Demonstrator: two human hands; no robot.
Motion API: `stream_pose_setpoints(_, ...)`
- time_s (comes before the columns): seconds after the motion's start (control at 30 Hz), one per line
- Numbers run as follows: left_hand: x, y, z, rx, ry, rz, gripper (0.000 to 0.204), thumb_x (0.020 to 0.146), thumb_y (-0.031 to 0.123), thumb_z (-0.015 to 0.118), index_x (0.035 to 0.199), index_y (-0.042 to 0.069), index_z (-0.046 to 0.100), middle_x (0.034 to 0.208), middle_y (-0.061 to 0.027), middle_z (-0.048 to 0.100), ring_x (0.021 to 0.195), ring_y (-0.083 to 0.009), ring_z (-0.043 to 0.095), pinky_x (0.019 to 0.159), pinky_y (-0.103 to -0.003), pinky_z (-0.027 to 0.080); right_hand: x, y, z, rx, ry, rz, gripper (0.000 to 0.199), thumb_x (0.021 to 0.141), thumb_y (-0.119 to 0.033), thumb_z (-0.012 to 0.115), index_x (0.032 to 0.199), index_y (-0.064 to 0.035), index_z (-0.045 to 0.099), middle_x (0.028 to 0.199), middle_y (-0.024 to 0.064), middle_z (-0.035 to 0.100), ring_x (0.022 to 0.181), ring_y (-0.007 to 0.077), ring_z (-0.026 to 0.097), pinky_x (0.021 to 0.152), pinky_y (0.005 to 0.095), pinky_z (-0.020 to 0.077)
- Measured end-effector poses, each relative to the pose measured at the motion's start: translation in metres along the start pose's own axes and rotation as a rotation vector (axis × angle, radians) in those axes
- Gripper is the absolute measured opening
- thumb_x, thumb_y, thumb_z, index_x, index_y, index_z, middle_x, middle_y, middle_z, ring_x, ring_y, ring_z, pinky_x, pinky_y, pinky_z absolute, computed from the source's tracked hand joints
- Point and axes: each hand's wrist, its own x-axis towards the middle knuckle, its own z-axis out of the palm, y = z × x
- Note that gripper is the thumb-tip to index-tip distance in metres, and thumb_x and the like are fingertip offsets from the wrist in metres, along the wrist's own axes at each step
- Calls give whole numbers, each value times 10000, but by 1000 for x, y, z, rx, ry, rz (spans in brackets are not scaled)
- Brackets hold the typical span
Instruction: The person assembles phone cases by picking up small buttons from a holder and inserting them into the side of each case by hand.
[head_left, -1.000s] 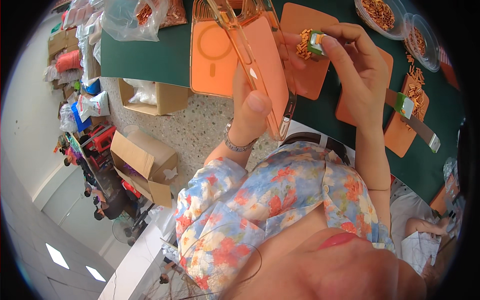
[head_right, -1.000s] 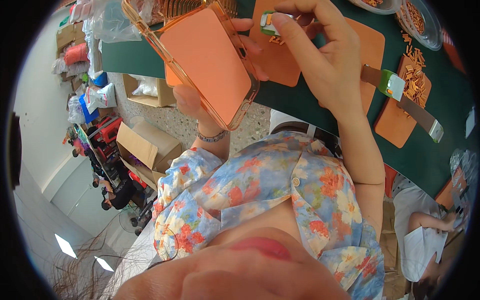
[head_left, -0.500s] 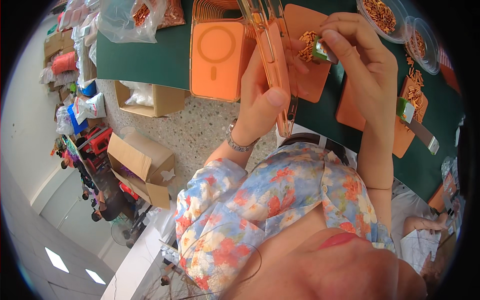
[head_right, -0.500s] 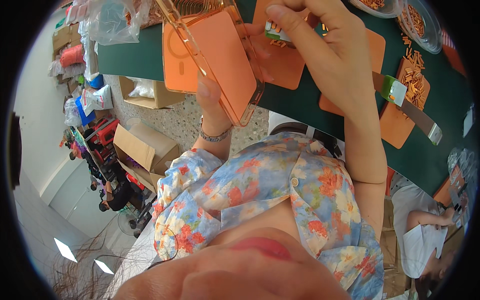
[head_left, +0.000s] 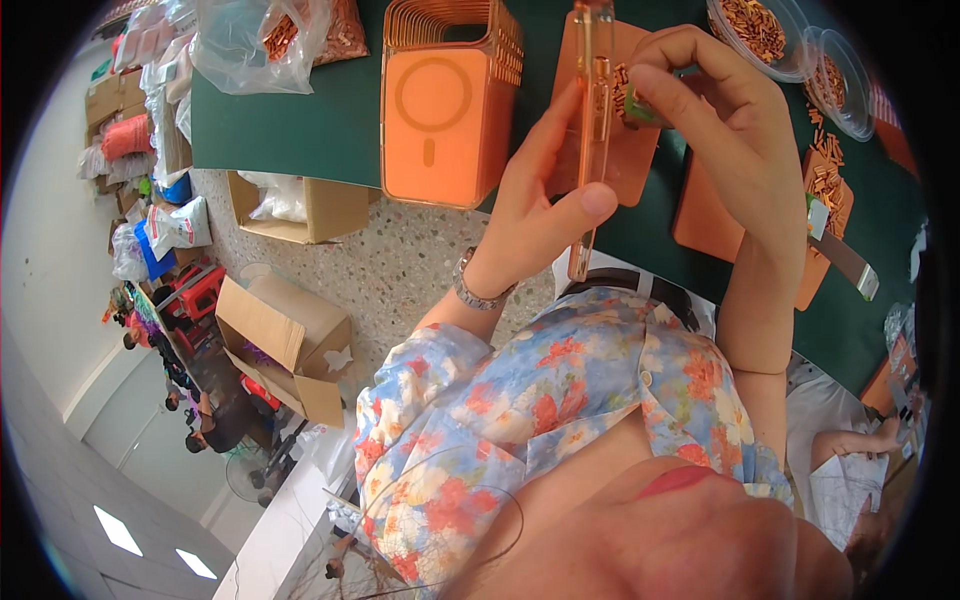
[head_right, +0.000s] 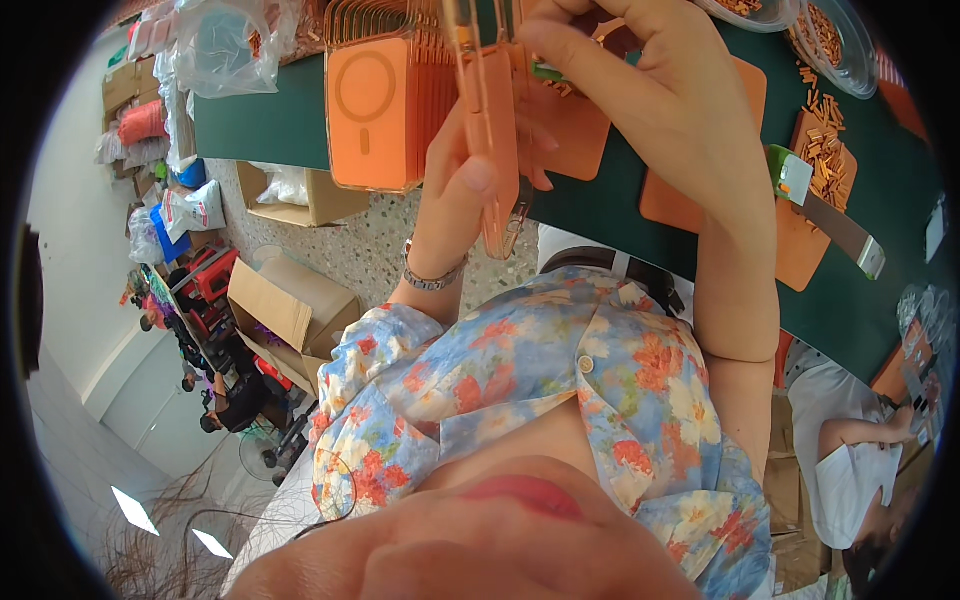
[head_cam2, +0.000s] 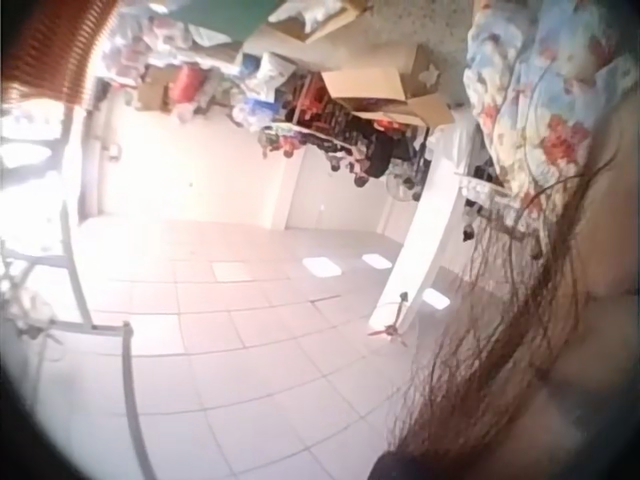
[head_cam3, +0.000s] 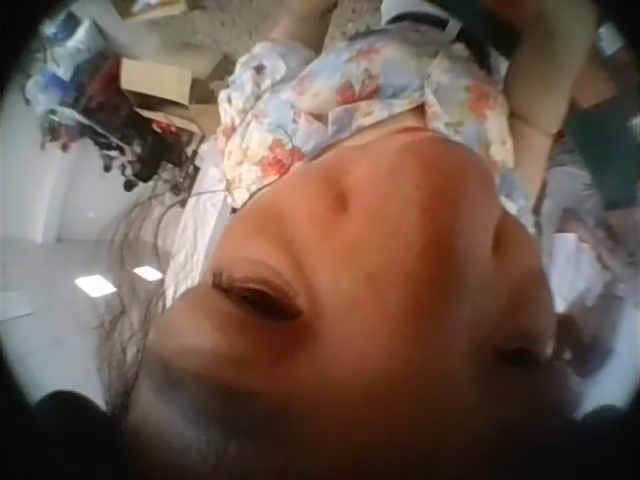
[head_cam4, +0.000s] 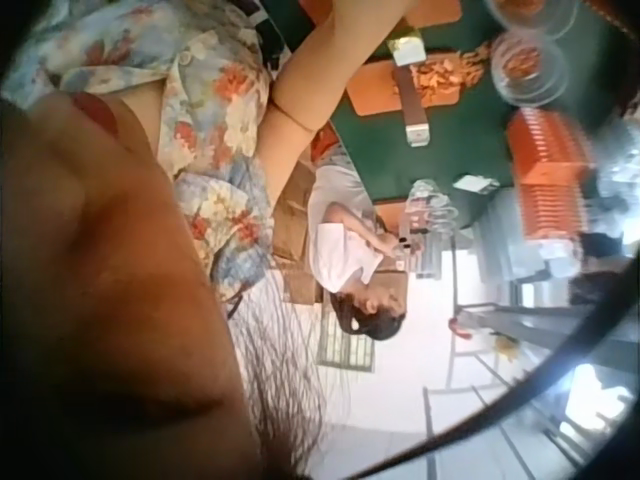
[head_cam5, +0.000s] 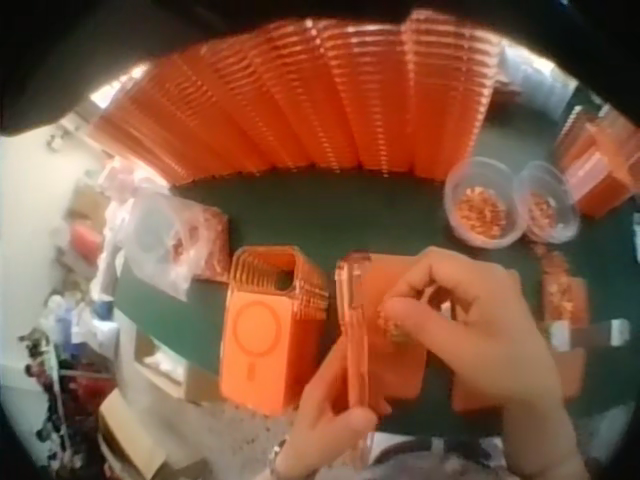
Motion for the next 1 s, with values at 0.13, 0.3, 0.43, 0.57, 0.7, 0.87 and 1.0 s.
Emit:
stream_pose_setpoints(0.13,5,-3,4,33,1,43,736,860,473,578,1363,-30,387,1024,-109,601,815,-156,609,676,-277,533,-2,11,10,150,200,-3,153,959,-129,565,961,13,622,859,-19,594,766,47,492,664,192,389)
stream_pose_setpoints(0.3,9,4,1,-108,-110,-213,776,864,216,693,1454,-46,262,1233,-74,530,1058,-116,537,885,-268,470,-6,20,19,229,286,98,162,967,-147,562,960,4,620,838,-31,586,705,27,464,622,171,353)
stream_pose_setpoints(0.43,11,9,-1,-133,-117,-267,763,862,209,695,1446,-49,276,1201,-67,550,1033,-111,546,875,-270,474,-2,18,24,326,331,124,117,949,-139,595,932,-25,574,795,-45,547,677,9,430,583,161,316)
stream_pose_setpoints(0.57,9,6,-2,-167,-141,-306,752,860,203,697,1444,-37,289,1185,-67,563,1024,-106,551,863,-267,479,-2,24,25,424,324,97,177,938,-104,600,829,-70,465,731,-62,452,638,4,362,542,175,269)
stream_pose_setpoints(0.7,9,7,-2,-157,-154,-324,751,859,189,696,1454,-13,285,1201,-68,559,1034,-110,553,861,-261,477,-1,25,24,439,308,88,237,933,-78,594,789,-88,407,707,-68,405,621,3,324,525,184,239)
stream_pose_setpoints(0.87,14,-1,-3,-105,-111,-301,829,809,209,734,1461,-4,269,1241,-89,535,1070,-126,539,873,-284,478,-3,42,22,406,335,119,150,993,-154,491,903,-35,510,855,4,546,754,43,465,682,199,379)
stream_pose_setpoints(1.0,6,-25,1,-237,116,-44,1150,624,481,837,1475,25,212,1299,-108,458,1040,-168,544,818,-293,488,1,54,8,476,464,4,218,998,-172,481,1064,15,571,1007,59,612,830,91,531,782,233,421)
